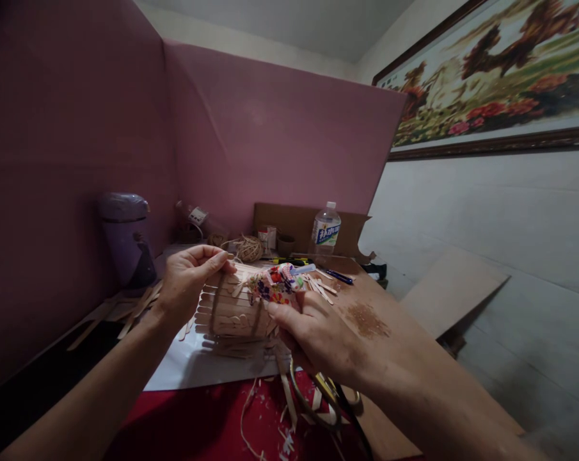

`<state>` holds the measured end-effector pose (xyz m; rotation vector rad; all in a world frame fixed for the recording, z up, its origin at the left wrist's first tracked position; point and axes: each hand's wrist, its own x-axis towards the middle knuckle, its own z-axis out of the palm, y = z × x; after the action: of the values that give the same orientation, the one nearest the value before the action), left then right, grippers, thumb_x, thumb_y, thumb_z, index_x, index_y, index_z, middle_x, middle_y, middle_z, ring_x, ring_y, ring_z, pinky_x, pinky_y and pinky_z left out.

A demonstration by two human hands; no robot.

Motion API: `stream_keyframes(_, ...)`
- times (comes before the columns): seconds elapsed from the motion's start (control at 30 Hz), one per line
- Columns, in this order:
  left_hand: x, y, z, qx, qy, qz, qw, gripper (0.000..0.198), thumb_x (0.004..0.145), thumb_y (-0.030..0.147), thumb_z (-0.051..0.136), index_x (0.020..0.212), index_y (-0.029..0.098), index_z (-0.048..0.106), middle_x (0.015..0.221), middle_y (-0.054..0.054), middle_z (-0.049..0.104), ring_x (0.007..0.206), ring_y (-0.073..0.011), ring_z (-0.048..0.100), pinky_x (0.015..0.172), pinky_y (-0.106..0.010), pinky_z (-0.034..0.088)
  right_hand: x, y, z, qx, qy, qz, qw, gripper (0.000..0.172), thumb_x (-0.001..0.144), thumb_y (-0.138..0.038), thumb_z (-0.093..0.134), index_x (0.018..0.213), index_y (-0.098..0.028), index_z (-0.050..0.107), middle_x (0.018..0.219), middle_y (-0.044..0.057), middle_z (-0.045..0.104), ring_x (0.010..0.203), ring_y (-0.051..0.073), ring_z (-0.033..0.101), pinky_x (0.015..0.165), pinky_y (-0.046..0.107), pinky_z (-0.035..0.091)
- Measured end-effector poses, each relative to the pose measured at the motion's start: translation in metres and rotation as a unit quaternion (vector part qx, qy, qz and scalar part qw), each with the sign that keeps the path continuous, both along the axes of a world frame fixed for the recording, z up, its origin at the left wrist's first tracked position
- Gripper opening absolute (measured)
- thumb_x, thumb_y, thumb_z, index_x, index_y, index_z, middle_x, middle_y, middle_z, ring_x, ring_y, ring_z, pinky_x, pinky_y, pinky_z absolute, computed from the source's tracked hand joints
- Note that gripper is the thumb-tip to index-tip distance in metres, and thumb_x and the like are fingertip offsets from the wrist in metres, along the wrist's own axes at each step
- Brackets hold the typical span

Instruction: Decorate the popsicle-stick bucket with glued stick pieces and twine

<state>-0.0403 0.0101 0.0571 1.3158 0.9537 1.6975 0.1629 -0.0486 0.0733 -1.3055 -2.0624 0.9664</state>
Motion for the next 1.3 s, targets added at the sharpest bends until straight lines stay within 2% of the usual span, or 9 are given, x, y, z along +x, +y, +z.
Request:
stream_keyframes(0.33,0.001,-0.003,0.002,0.001,0.022,0.014,1.000,0.019,0.068,0.029,0.068,0.068,0.011,0.062,0.060,-0.003,0.065,0.055,-0.0108,0.057,0.056,-0.022,0.045,0.010,0.007,-0.009,0.040,-0.037,0.040,0.998,0.023,0.086,-0.033,0.046,0.075,-0.018,0.059,0.057,-0.001,0.052,0.046,0.009,0.044,0.044,0.023,0.031)
stream_keyframes(0.53,0.002,-0.005,0.003,-0.001,0.019,0.013,1.000,0.017,0.068,0.027,0.068,0.067,0.011,0.061,0.059,-0.002,0.065,0.054,-0.0106,0.057,0.055,-0.022,0.045,0.010,0.010,-0.008,0.041,-0.062,0.040,0.996,0.024,0.088,-0.033,0.043,0.077,-0.017,0.057,0.058,-0.001,0.052,0.047,0.009,0.044,0.047,0.023,0.031)
stream_keyframes(0.97,0.003,-0.006,0.003,0.003,0.009,0.012,1.000,0.016,0.066,0.028,0.069,0.066,0.012,0.063,0.058,-0.002,0.066,0.053,-0.0109,0.057,0.055,-0.022,0.044,0.001,0.005,0.002,0.019,-0.013,0.030,0.999,0.029,0.087,-0.036,0.044,0.065,-0.018,0.053,0.049,-0.003,0.044,0.042,0.008,0.037,0.043,0.023,0.027)
stream_keyframes(1.3,0.004,-0.007,0.003,0.019,0.014,0.015,1.000,0.016,0.067,0.027,0.068,0.065,0.012,0.063,0.058,-0.003,0.066,0.054,-0.0113,0.058,0.058,-0.022,0.045,-0.006,-0.001,0.008,-0.015,0.008,-0.014,1.000,0.036,0.086,-0.037,0.043,0.057,-0.018,0.050,0.046,-0.002,0.043,0.040,0.008,0.036,0.041,0.023,0.026)
